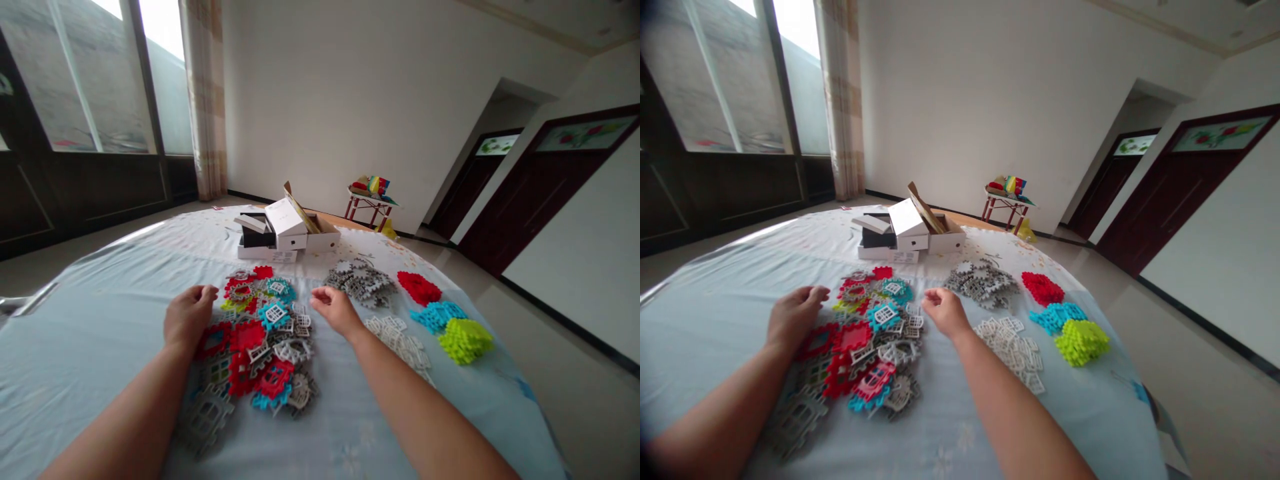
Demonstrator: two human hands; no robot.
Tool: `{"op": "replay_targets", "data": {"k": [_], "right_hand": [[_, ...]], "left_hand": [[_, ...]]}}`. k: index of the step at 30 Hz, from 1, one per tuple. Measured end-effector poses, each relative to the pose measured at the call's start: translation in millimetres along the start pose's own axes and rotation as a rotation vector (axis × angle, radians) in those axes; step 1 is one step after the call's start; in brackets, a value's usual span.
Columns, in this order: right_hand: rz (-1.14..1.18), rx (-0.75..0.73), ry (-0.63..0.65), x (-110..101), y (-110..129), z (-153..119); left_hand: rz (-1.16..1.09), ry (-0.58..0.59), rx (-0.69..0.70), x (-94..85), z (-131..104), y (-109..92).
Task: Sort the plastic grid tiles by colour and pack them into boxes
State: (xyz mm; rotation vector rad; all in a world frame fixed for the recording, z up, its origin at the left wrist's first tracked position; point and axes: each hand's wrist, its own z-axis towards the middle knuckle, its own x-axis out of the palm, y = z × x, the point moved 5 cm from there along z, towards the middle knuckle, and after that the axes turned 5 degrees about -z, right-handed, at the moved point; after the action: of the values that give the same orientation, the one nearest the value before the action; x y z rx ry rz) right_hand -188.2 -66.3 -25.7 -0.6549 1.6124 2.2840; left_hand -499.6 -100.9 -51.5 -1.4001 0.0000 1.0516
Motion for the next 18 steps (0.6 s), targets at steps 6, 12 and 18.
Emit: {"op": "replay_targets", "data": {"k": [6,12,18], "right_hand": [[-0.232,-0.250,0.131,43.9,45.9,-15.9],[-0.389,-0.342,0.210,59.8,58.4,-20.1],[-0.410,-0.451,0.288,43.6,58.6,-36.9]], "left_hand": [[-0.073,0.015,-0.047,-1.2,-1.0,-0.8],[-0.082,0.009,-0.042,-2.7,-1.9,-2.0],[-0.071,0.005,-0.036,-1.4,-1.9,-1.1]]}}
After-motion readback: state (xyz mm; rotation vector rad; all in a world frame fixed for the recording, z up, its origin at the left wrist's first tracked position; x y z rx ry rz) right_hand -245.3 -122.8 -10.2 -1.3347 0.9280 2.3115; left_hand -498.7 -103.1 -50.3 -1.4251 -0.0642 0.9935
